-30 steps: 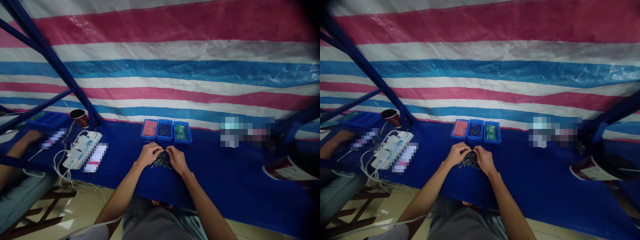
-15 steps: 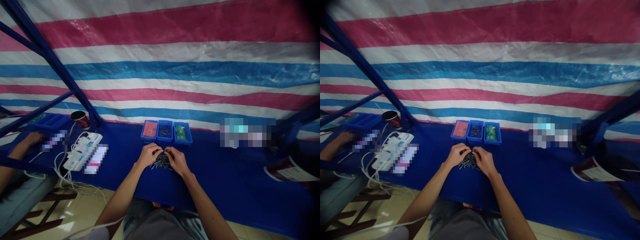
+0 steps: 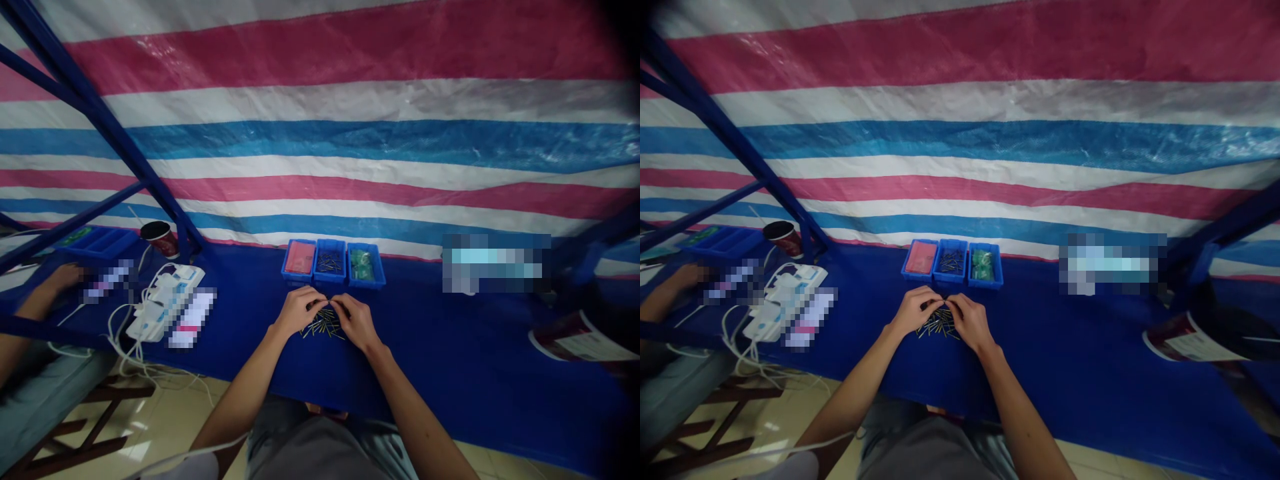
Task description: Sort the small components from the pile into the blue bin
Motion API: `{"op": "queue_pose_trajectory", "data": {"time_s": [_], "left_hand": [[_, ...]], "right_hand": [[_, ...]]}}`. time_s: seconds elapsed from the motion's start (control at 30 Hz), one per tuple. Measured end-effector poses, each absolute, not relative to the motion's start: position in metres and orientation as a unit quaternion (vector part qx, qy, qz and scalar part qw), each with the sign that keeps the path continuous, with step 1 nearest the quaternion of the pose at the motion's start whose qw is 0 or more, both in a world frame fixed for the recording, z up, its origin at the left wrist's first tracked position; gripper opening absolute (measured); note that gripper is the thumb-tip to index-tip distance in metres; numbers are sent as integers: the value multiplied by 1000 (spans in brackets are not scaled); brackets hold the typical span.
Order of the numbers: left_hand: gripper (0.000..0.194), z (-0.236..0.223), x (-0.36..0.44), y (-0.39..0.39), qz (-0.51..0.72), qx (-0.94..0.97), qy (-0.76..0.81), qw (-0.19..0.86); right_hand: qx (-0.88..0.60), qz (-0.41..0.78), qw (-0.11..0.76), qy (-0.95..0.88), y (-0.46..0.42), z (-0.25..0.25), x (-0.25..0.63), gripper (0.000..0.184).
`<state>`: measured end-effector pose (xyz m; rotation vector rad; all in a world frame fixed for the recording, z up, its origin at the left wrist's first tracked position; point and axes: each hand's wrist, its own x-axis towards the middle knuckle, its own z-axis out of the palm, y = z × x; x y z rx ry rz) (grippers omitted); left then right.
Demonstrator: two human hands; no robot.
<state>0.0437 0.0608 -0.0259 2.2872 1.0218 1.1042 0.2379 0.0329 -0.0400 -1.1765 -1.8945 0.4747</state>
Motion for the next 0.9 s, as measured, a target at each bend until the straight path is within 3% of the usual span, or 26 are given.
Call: {"op": "queue_pose_trajectory", "data": {"time_s": [0.9], "left_hand": [[21, -27, 43, 61, 390, 818, 370, 204]], "right_hand": [[-459, 196, 410, -763, 36, -45, 238, 27]]}}
